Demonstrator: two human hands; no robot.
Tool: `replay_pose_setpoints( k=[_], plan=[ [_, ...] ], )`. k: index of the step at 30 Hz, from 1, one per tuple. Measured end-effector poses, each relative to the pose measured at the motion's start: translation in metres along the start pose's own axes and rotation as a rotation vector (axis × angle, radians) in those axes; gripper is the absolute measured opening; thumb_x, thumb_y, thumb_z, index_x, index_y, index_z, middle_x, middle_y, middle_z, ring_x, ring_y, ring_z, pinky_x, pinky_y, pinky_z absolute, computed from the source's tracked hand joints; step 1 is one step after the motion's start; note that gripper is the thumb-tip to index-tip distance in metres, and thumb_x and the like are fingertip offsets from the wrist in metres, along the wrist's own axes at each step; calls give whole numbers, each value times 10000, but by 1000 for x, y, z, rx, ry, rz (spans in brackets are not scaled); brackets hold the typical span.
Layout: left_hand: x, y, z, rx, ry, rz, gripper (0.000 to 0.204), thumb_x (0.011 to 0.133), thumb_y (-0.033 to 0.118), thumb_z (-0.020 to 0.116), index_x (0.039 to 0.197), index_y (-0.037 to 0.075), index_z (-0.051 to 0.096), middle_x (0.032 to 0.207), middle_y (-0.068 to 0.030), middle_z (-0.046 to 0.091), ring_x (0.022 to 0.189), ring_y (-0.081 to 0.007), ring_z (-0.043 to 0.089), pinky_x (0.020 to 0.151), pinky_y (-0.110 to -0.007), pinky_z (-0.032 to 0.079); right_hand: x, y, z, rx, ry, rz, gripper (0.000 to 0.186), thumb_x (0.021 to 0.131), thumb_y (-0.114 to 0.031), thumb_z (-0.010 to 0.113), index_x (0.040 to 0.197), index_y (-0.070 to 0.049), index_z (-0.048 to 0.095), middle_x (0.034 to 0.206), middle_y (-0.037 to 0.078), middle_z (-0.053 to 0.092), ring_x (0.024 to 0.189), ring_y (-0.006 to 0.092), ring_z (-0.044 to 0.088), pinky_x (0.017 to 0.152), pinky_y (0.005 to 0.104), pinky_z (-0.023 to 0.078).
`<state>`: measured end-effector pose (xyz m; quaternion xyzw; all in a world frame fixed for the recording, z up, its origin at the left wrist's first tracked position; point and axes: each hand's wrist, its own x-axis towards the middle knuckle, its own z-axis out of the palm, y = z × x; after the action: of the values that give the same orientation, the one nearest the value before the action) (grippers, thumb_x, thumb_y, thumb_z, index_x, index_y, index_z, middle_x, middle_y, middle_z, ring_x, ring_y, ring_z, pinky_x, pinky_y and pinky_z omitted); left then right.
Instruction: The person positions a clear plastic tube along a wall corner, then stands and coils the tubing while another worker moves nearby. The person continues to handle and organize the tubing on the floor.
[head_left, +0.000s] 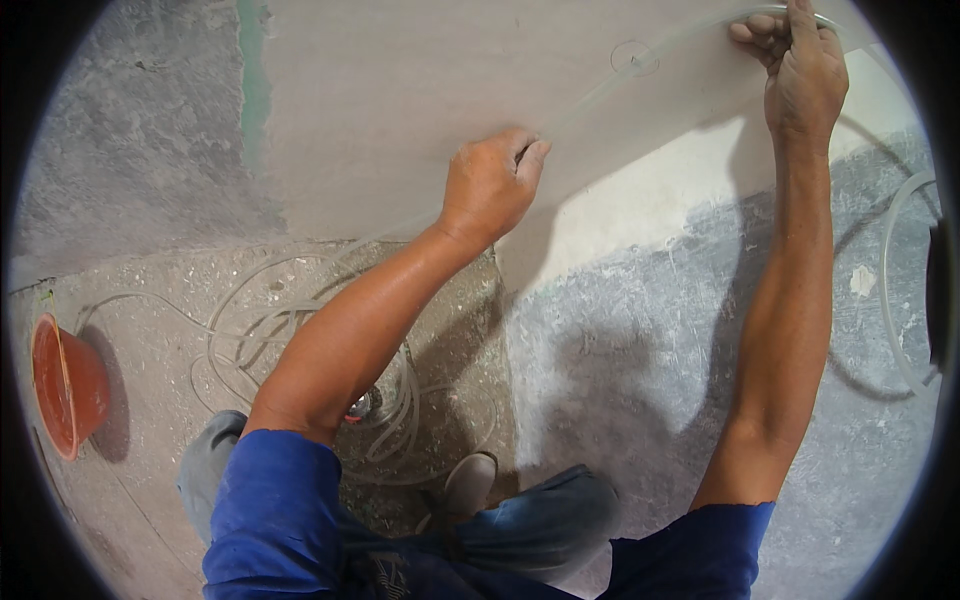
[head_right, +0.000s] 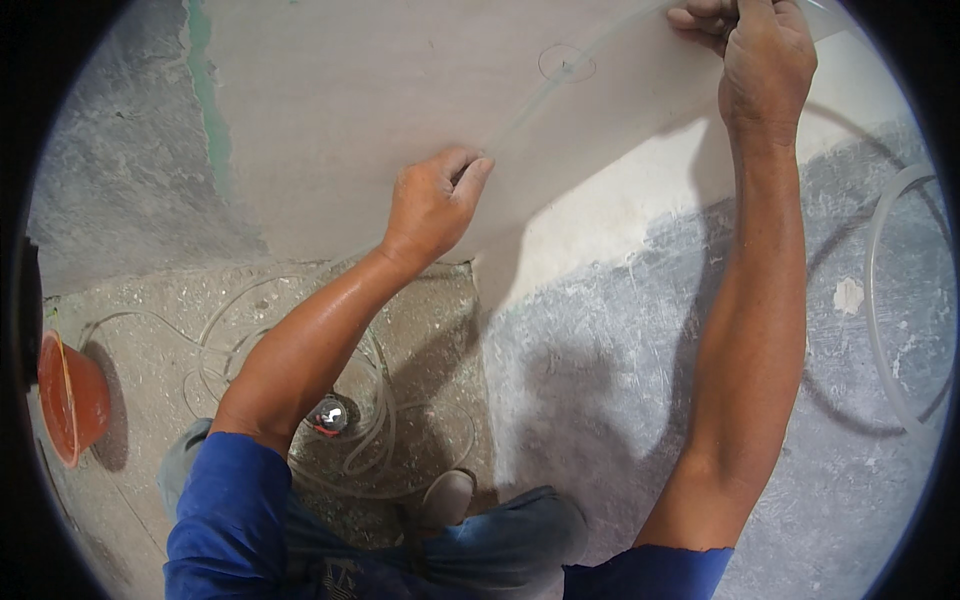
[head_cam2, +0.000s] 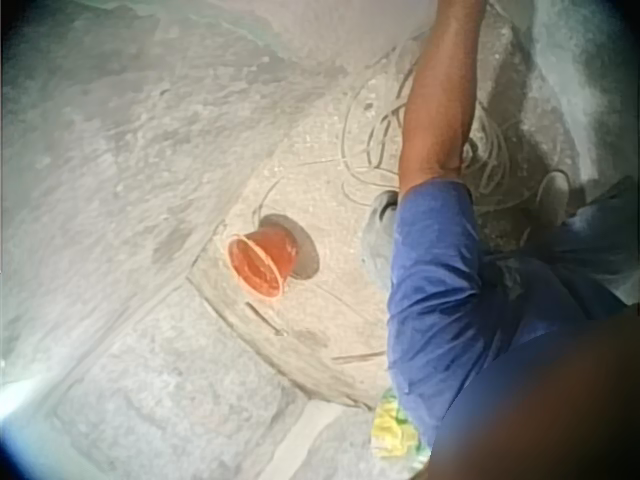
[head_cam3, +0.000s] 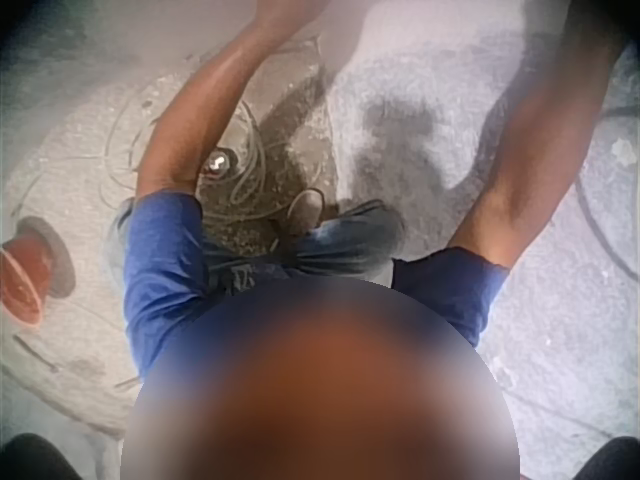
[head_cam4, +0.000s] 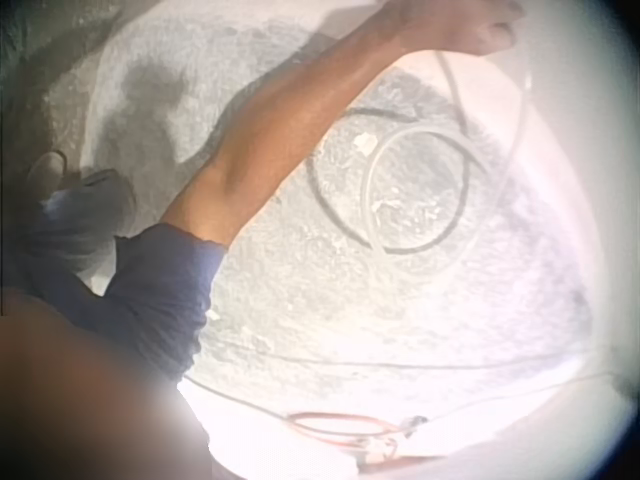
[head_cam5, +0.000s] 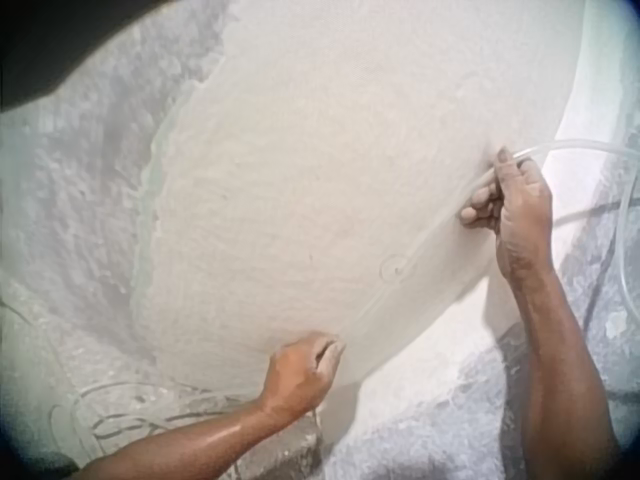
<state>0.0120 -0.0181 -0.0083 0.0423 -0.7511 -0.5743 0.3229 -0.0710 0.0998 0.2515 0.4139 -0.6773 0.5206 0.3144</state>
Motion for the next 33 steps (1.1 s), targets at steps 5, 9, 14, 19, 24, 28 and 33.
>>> replay_pose_setpoints(
  k=[5,9,14,19,24,28,33],
  plan=[
    [-1,1,0,3,5,-2,274,981,265,670,1047,10,744,758,-152,705,644,-199,646,638,-354,507,1,0,1,7,17,28,316,1071,-370,543,893,-110,518,665,28,604,519,144,628,502,278,557],
    [0,6,-2,-10,-7,-28,224,969,247,646,944,40,729,816,-180,707,732,-385,680,696,-456,537,2,1,0,15,15,25,308,1070,-362,546,898,-108,521,661,27,603,514,144,626,492,275,554],
    [-1,7,-2,-13,9,-13,226,970,243,645,934,37,728,810,-183,704,725,-386,679,690,-457,534,1,2,1,23,22,17,292,1068,-349,554,907,-106,529,655,23,602,508,139,626,482,269,556],
    [0,6,-3,-15,5,-1,227,971,239,645,934,31,728,802,-183,703,717,-377,681,686,-455,533,1,0,2,18,22,27,287,1068,-350,554,915,-108,535,657,20,604,510,134,628,483,267,558],
    [0,6,-2,-19,3,-3,226,971,232,644,932,26,728,797,-181,704,707,-371,681,684,-452,533,1,0,1,20,26,29,283,1068,-349,555,919,-108,536,658,18,604,512,132,628,484,265,558],
    [0,6,-2,-10,3,6,226,972,232,643,936,26,730,797,-180,706,702,-366,683,682,-449,535,1,1,0,26,24,33,282,1068,-348,554,924,-107,536,662,18,603,512,132,627,484,264,557],
    [0,7,-3,-16,-1,-3,227,975,235,642,950,30,737,796,-179,710,697,-361,687,680,-446,537,1,1,1,26,29,34,278,1068,-347,554,933,-104,535,666,20,600,510,132,624,483,264,555]
  ],
)
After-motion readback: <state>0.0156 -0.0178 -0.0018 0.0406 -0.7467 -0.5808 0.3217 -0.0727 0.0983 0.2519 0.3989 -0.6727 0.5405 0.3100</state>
